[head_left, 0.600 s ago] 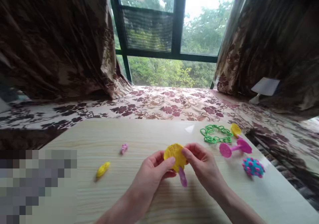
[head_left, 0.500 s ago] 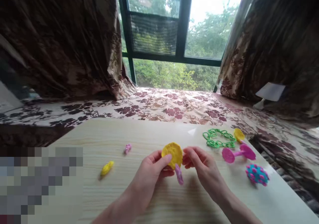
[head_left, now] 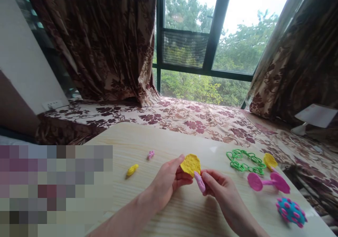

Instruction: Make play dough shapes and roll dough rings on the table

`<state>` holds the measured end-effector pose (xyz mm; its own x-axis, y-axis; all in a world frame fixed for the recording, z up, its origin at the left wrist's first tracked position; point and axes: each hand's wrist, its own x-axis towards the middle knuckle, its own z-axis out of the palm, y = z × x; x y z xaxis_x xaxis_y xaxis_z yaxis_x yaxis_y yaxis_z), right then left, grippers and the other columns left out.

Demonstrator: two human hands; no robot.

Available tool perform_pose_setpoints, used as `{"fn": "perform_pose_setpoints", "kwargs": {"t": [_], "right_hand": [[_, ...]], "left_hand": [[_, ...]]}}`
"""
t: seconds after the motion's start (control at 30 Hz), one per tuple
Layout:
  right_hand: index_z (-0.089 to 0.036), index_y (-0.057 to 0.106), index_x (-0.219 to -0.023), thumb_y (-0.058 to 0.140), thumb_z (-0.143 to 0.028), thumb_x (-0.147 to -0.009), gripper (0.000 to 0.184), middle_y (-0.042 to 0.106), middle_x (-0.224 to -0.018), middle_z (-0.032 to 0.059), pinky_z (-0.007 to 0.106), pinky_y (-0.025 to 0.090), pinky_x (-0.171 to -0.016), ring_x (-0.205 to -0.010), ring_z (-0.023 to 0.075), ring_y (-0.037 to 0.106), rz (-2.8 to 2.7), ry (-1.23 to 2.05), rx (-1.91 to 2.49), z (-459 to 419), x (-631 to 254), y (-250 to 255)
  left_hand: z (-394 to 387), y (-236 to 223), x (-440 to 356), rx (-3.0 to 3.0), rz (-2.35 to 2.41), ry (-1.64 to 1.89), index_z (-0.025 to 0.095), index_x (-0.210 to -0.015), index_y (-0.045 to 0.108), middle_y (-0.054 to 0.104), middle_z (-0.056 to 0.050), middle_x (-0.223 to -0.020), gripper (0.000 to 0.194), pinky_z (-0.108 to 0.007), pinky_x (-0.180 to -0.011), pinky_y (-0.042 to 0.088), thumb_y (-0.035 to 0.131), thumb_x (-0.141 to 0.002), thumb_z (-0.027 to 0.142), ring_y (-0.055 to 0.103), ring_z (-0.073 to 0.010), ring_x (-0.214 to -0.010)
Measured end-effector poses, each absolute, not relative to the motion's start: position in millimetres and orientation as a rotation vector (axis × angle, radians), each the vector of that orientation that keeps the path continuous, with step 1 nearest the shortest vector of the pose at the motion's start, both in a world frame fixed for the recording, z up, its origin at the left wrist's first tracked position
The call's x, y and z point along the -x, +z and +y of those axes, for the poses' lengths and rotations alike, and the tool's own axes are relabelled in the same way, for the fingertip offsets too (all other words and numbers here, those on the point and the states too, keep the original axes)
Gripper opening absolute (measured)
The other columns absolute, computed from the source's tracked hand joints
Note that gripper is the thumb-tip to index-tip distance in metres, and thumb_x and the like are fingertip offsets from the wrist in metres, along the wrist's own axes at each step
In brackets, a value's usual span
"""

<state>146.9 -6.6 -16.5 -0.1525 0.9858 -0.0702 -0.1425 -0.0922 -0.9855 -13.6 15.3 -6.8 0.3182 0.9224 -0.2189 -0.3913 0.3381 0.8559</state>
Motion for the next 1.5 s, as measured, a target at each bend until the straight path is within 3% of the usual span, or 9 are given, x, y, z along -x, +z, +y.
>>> {"fn": "perform_pose_setpoints", "kwargs": {"t": [0.17, 0.33, 0.47, 0.67, 0.8, 0.93, 1.07, 1.2, 1.5], "right_hand": [[-0.013, 0.061, -0.073, 0.053, -0.043, -0.080, 0.031, 0.055, -0.064, 0.0012, 0.020, 0.036, -0.052, -0.057, 0.0085, 0.044, -1.187, 1.499, 1.062, -8.0, -144.5, -11.7], [-0.013, 0.062, -0.074, 0.058, -0.040, -0.077, 0.027, 0.054, -0.063, 0.0004, 0.019, 0.035, -0.052, -0.058, 0.0081, 0.043, -1.294, 1.449, 1.126, -11.4, -141.4, -6.2], [-0.015, 0.063, -0.082, 0.059, -0.038, -0.077, 0.025, 0.055, -0.067, 0.0006, 0.019, 0.038, -0.055, -0.061, 0.0088, 0.045, -1.200, 1.417, 1.100, -8.4, -146.2, -9.1], [-0.016, 0.063, -0.092, 0.059, -0.038, -0.078, 0.027, 0.062, -0.083, 0.0054, 0.025, 0.043, -0.065, -0.073, 0.0137, 0.052, -1.085, 1.414, 1.039, -4.7, -149.3, -13.1], [-0.015, 0.065, -0.086, 0.062, -0.039, -0.074, 0.027, 0.063, -0.077, 0.0043, 0.025, 0.042, -0.065, -0.071, 0.0138, 0.052, -1.120, 1.350, 1.082, -4.7, -143.4, -16.7], [-0.015, 0.066, -0.085, 0.060, -0.042, -0.074, 0.029, 0.061, -0.071, 0.0030, 0.024, 0.041, -0.060, -0.065, 0.0130, 0.050, -1.182, 1.264, 1.136, -3.5, -146.2, -18.9], [-0.016, 0.066, -0.085, 0.061, -0.039, -0.075, 0.026, 0.062, -0.072, 0.0023, 0.024, 0.040, -0.059, -0.062, 0.0119, 0.049, -1.218, 1.188, 1.151, -3.3, -152.1, -15.2], [-0.017, 0.065, -0.079, 0.064, -0.036, -0.072, 0.020, 0.062, -0.075, 0.0019, 0.023, 0.041, -0.062, -0.066, 0.0129, 0.052, -1.257, 1.213, 1.086, -3.6, -151.4, -11.7], [-0.018, 0.063, -0.079, 0.066, -0.035, -0.071, 0.019, 0.062, -0.075, 0.0008, 0.022, 0.041, -0.060, -0.066, 0.0120, 0.053, -1.245, 1.209, 1.036, -4.5, -149.1, -12.2]], "left_hand": [[17.3, -9.7, 13.3, -0.816, 0.865, 1.056, 0.012, -0.092, 0.059, 0.065, -0.010, -0.090, 0.031, -0.029, -0.069, 0.050, 0.059, -0.074, 0.037, 0.060, -0.0142, -0.073], [16.9, -8.6, 15.0, -0.829, 0.834, 1.073, 0.013, -0.092, 0.059, 0.065, -0.009, -0.090, 0.032, -0.031, -0.073, 0.049, 0.058, -0.074, 0.039, 0.060, -0.0154, -0.077], [16.4, -5.2, 16.8, -0.754, 0.835, 1.084, 0.013, -0.090, 0.060, 0.063, -0.009, -0.087, 0.038, -0.031, -0.073, 0.048, 0.051, -0.077, 0.047, 0.059, -0.0155, -0.076], [6.5, -3.2, 5.2, -0.928, 0.872, 0.899, 0.013, -0.092, 0.062, 0.062, -0.008, -0.089, 0.031, -0.028, -0.073, 0.046, 0.061, -0.072, 0.037, 0.057, -0.0147, -0.078], [0.0, -3.0, -1.4, -1.042, 0.880, 0.923, 0.017, -0.098, 0.061, 0.062, -0.005, -0.089, 0.033, -0.026, -0.072, 0.043, 0.062, -0.070, 0.035, 0.056, -0.0144, -0.081], [-1.1, -1.2, 0.0, -1.073, 0.868, 0.936, 0.016, -0.092, 0.063, 0.061, -0.004, -0.080, 0.027, -0.024, -0.072, 0.042, 0.057, -0.074, 0.035, 0.053, -0.0131, -0.079], [-0.5, 0.6, 3.7, -0.970, 0.773, 0.900, 0.014, -0.083, 0.064, 0.056, -0.003, -0.075, 0.019, -0.026, -0.072, 0.044, 0.053, -0.075, 0.028, 0.050, -0.0117, -0.074], [-1.9, 2.0, 3.1, -0.881, 0.690, 0.859, 0.014, -0.088, 0.064, 0.054, -0.003, -0.075, 0.020, -0.026, -0.070, 0.045, 0.053, -0.074, 0.024, 0.049, -0.0108, -0.072], [-3.9, 6.4, 1.5, -0.968, 0.721, 0.877, 0.012, -0.074, 0.062, 0.053, -0.002, -0.070, 0.026, -0.027, -0.074, 0.044, 0.055, -0.077, 0.036, 0.047, -0.0097, -0.068]]}}
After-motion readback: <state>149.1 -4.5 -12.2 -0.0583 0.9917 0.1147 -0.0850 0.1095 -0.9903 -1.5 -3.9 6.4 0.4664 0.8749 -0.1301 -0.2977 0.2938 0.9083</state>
